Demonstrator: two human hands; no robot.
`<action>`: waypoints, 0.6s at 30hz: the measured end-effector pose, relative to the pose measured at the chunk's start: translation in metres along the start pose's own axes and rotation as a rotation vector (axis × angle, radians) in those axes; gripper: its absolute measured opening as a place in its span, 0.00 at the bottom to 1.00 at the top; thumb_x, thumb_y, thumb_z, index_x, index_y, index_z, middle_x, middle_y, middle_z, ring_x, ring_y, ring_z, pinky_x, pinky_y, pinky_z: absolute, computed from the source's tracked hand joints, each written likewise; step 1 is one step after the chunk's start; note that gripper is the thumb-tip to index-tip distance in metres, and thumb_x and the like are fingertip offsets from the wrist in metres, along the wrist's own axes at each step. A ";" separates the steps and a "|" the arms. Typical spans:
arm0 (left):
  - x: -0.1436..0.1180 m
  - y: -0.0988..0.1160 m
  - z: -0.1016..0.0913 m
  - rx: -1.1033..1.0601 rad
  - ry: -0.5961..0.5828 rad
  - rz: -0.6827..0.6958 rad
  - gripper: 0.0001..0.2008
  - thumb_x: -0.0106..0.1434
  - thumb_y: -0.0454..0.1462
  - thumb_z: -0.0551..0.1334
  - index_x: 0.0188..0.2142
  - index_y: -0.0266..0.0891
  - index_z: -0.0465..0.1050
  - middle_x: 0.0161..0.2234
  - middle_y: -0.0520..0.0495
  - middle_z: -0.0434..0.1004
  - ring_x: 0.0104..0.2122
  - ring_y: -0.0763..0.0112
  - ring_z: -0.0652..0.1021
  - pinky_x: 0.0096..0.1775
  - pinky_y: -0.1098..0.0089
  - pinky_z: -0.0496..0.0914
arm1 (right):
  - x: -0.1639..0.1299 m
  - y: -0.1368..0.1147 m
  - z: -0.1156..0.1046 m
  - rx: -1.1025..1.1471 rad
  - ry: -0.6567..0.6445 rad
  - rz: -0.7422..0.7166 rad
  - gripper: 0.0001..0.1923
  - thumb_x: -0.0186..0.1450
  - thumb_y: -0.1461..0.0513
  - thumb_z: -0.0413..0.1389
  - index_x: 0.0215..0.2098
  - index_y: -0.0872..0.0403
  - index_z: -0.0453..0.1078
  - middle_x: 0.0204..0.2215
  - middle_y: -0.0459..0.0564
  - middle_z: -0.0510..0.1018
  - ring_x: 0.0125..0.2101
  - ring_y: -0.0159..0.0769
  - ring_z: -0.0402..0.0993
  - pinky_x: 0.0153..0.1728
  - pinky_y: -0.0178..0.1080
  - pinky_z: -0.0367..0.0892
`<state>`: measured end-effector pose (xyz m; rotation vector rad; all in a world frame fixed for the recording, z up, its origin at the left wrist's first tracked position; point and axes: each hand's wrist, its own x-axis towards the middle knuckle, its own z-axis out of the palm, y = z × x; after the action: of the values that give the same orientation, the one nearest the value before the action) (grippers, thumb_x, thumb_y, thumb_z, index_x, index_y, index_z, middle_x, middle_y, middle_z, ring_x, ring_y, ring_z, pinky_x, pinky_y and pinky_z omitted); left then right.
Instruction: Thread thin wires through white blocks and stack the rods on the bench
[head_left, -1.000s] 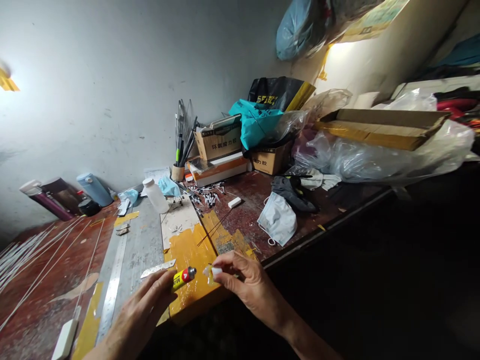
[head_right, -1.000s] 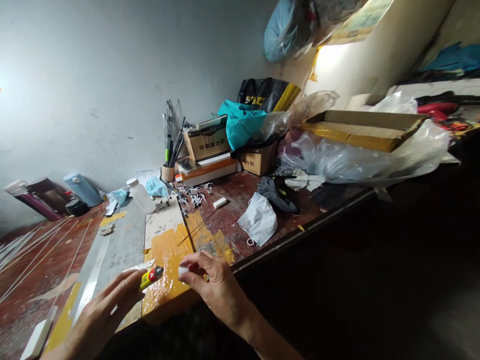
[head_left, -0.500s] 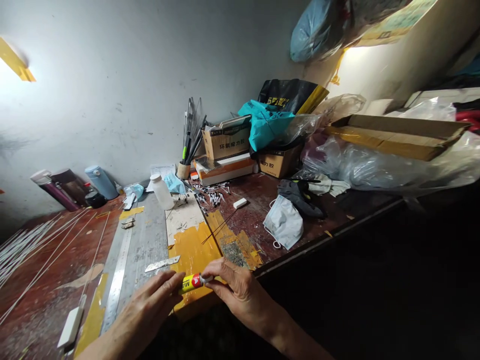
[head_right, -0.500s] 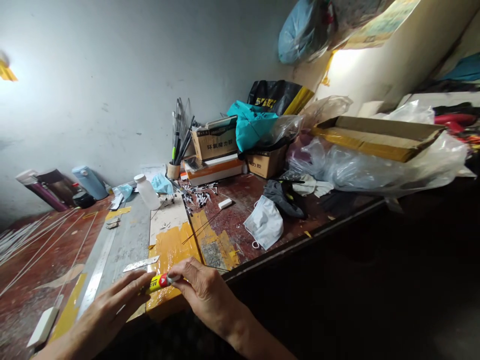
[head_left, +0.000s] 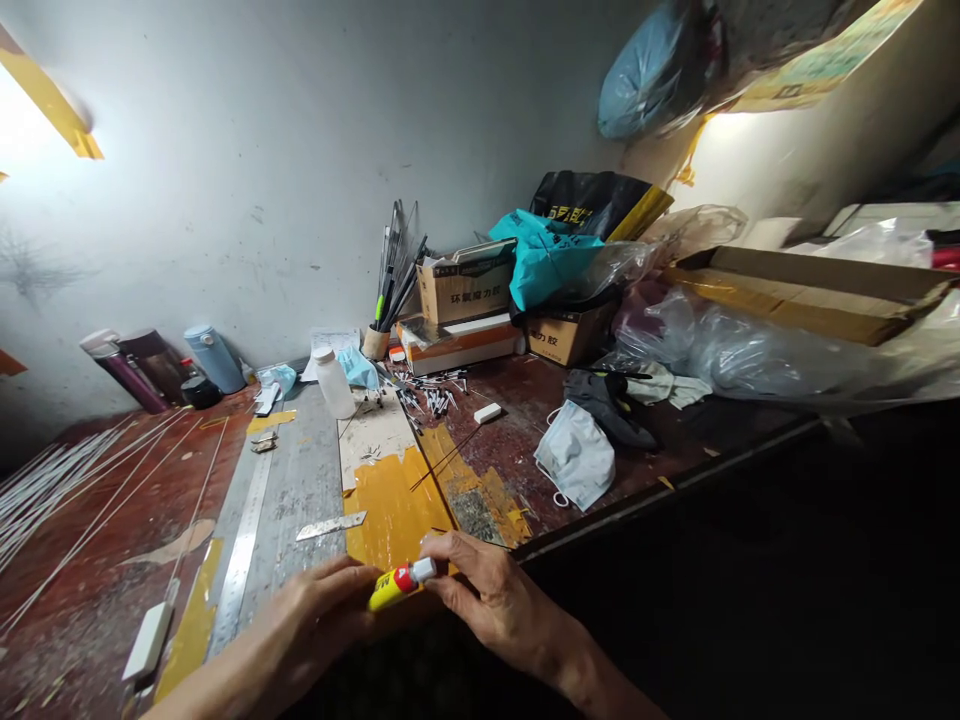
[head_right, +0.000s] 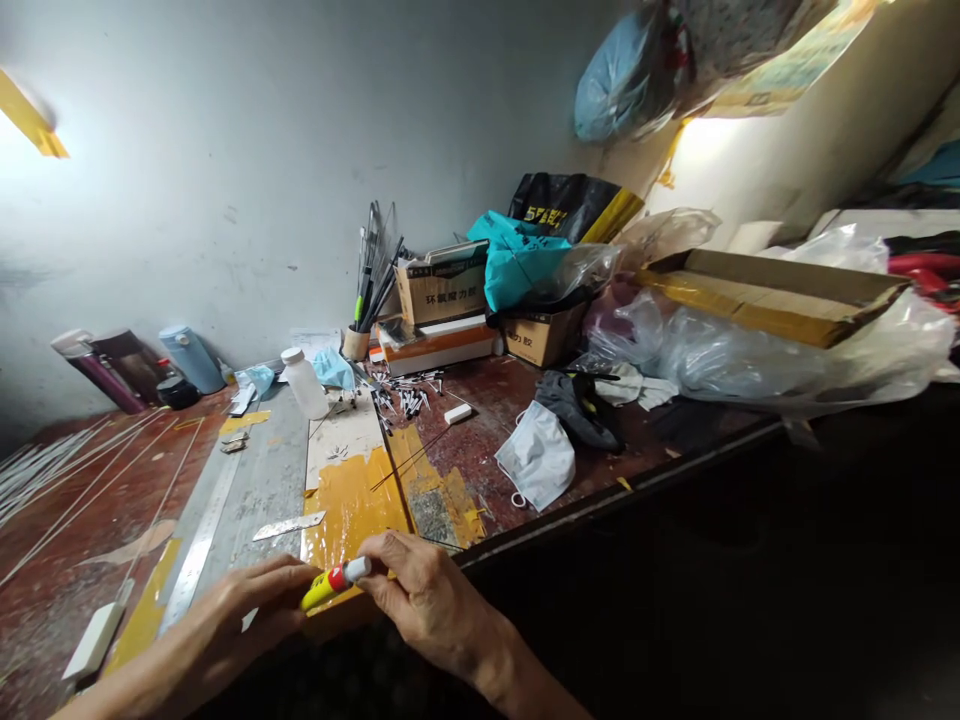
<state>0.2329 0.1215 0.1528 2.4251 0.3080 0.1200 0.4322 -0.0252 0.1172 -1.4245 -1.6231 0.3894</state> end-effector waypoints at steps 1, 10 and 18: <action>0.000 0.004 -0.006 -0.039 -0.056 -0.015 0.13 0.68 0.39 0.56 0.50 0.47 0.72 0.42 0.47 0.77 0.38 0.65 0.77 0.40 0.73 0.72 | -0.001 0.000 -0.001 -0.005 -0.020 -0.016 0.09 0.67 0.66 0.52 0.46 0.52 0.66 0.37 0.47 0.75 0.38 0.32 0.72 0.41 0.32 0.66; -0.007 0.002 -0.008 -0.066 -0.044 -0.051 0.14 0.66 0.44 0.57 0.49 0.46 0.72 0.41 0.48 0.76 0.38 0.65 0.76 0.41 0.71 0.70 | -0.004 -0.007 -0.005 -0.243 -0.068 -0.110 0.07 0.66 0.58 0.57 0.36 0.54 0.69 0.28 0.46 0.75 0.30 0.34 0.71 0.32 0.33 0.64; -0.007 0.001 -0.010 -0.065 -0.072 -0.048 0.16 0.65 0.45 0.58 0.51 0.48 0.71 0.40 0.49 0.76 0.36 0.65 0.76 0.38 0.72 0.70 | 0.002 -0.006 -0.006 -0.299 -0.039 -0.112 0.16 0.68 0.51 0.52 0.32 0.54 0.72 0.24 0.46 0.77 0.26 0.34 0.73 0.29 0.34 0.61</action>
<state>0.2242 0.1250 0.1615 2.3498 0.3248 0.0202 0.4333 -0.0269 0.1253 -1.5419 -1.8418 0.1128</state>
